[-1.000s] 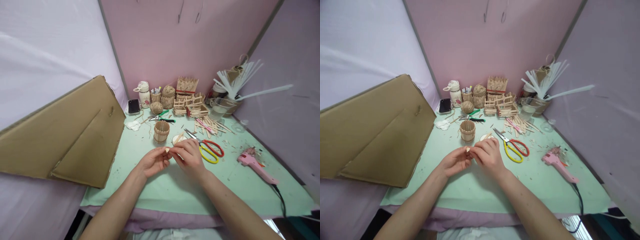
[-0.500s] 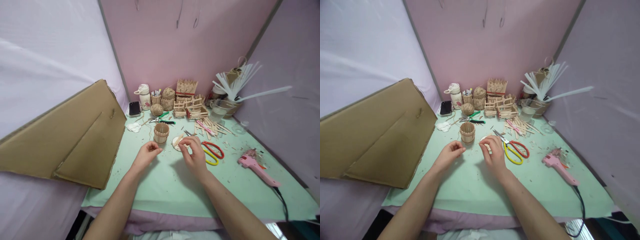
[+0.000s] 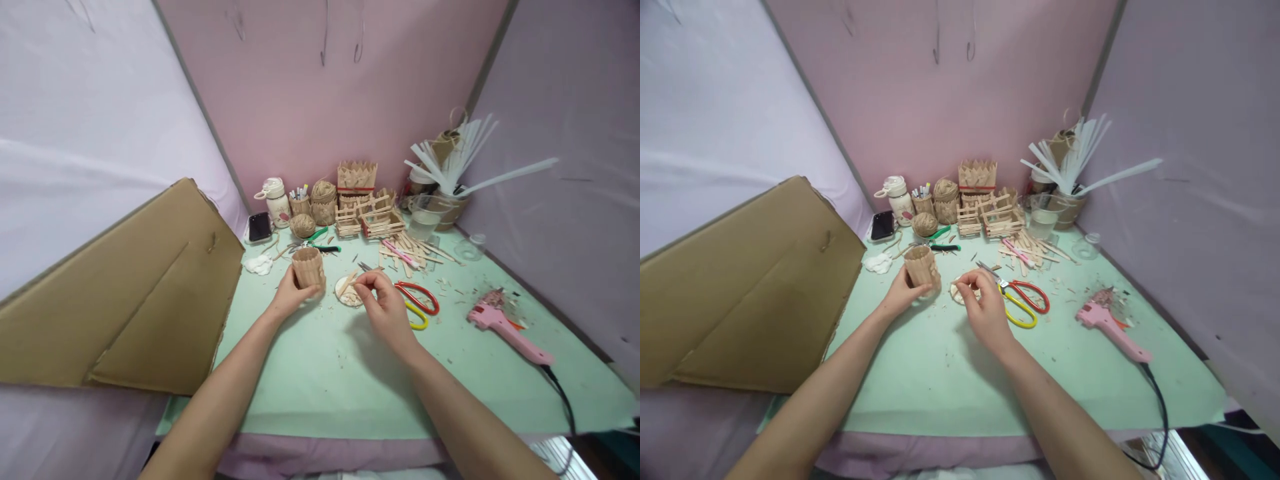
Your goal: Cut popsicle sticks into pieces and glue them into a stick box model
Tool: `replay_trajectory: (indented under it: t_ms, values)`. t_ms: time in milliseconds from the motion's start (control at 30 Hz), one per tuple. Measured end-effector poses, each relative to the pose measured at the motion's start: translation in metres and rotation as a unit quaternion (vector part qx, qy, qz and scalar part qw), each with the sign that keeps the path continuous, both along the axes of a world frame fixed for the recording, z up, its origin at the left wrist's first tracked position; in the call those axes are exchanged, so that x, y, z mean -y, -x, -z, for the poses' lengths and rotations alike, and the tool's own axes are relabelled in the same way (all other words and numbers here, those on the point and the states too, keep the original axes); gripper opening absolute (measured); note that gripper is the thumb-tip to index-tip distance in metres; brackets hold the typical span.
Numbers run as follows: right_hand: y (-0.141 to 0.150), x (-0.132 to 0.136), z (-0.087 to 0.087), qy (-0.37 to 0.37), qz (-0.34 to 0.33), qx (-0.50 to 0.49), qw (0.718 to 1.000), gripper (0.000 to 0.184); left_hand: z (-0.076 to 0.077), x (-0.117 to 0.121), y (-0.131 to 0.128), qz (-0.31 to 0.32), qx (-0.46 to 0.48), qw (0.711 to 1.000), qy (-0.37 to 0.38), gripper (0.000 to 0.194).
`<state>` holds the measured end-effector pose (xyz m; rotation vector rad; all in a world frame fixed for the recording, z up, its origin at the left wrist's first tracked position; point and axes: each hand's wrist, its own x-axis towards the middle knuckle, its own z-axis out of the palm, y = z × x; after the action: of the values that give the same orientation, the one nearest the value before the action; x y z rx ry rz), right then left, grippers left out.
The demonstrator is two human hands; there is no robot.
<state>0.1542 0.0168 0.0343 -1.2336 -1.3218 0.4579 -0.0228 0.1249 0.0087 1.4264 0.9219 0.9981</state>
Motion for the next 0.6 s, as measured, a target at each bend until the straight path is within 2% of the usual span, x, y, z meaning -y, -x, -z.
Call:
replay_trajectory:
  t_ms: [67,167,267,433,600]
  values:
    - [-0.003,-0.001,-0.006,0.033,-0.023,-0.023,0.999,0.012,-0.003,0.003,0.002,0.038,0.067,0.995,0.065,0.065]
    - [-0.005,-0.005,-0.022,0.104,-0.071,-0.055,0.990,0.015,-0.006,0.009,0.009,0.118,0.151,0.962,0.194,0.058]
    - [-0.001,-0.013,-0.041,0.157,-0.112,-0.056,0.980,0.018,-0.004,0.013,0.015,0.170,0.183,0.933,0.259,0.058]
    - [0.014,-0.037,-0.063,0.189,-0.183,0.053,0.963,0.017,0.000,0.013,0.020,0.165,0.187,0.938,0.240,0.059]
    - [0.029,-0.064,-0.060,0.209,-0.204,0.175,0.940,0.018,-0.002,0.010,0.021,0.139,0.164,0.958,0.191,0.066]
